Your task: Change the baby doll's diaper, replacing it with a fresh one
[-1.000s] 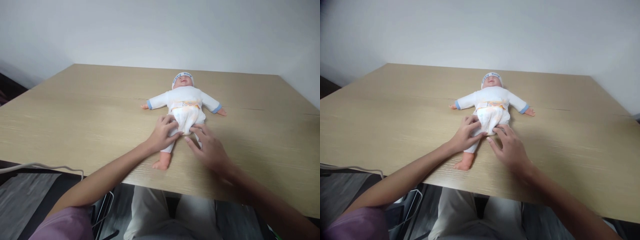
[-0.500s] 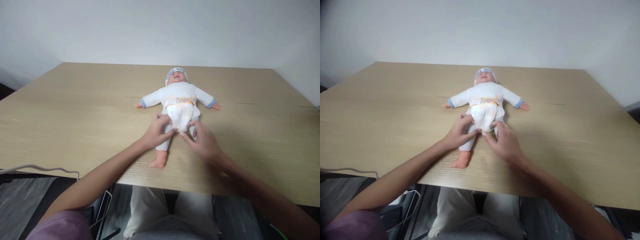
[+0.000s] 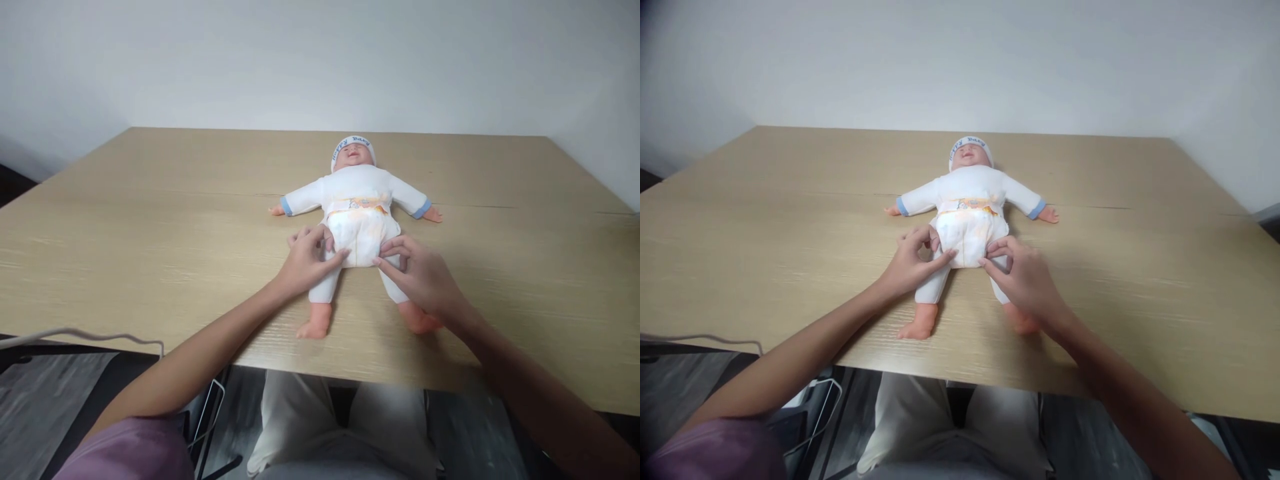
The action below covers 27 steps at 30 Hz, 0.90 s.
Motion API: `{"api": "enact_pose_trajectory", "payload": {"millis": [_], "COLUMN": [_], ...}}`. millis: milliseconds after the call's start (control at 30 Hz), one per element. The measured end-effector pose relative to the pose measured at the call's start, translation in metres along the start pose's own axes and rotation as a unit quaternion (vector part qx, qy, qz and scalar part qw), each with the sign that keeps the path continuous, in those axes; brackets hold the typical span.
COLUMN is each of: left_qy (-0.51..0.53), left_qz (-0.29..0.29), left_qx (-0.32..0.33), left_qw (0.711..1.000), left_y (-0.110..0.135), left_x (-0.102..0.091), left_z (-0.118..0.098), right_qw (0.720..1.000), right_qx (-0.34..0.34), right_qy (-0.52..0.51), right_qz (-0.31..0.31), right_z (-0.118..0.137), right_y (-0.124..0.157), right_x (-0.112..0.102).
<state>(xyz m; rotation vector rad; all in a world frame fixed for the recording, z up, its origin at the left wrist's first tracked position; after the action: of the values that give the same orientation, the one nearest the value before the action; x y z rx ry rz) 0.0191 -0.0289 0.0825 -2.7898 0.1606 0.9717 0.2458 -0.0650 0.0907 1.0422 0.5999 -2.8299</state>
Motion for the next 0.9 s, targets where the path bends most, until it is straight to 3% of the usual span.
{"api": "enact_pose_trajectory", "payload": {"millis": [300,533,633,767,900], "left_qy": [0.174,0.253,0.234,0.142,0.171], "left_qz": [0.079,0.028,0.022,0.016,0.075], "left_qx": [-0.034,-0.086,-0.101,-0.066,-0.087], "left_qw": [0.981,0.963,0.967,0.988,0.978], "left_y": [-0.008,-0.003,0.003,0.006,0.004], "left_x": [0.009,0.01,0.011,0.006,0.013], "left_z": [0.011,0.031,0.033,0.022,0.022], "right_qw": [0.999,1.0,1.0,1.0,1.0], "right_qx": [0.03,0.011,0.005,0.007,-0.013], "right_qy": [-0.017,-0.005,-0.002,-0.005,0.0], "right_qz": [-0.001,0.003,0.006,0.012,0.004], "right_z": [-0.006,0.0,0.001,-0.001,0.004], "right_y": [0.0,0.002,0.002,0.004,0.005], "right_x": [-0.002,0.002,0.004,0.006,0.009]}}
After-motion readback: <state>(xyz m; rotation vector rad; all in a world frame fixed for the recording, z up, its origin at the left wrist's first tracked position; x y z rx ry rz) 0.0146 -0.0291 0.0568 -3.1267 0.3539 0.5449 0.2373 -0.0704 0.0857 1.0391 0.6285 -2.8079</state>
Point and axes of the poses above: each hand's wrist, its own y-axis away from the middle knuckle, its own x-axis out of the palm, z = x × y, the point moved 10 cm from there along -y, towards the middle knuckle, and after that the axes turned 10 degrees about -x, right-handed, at the moved point
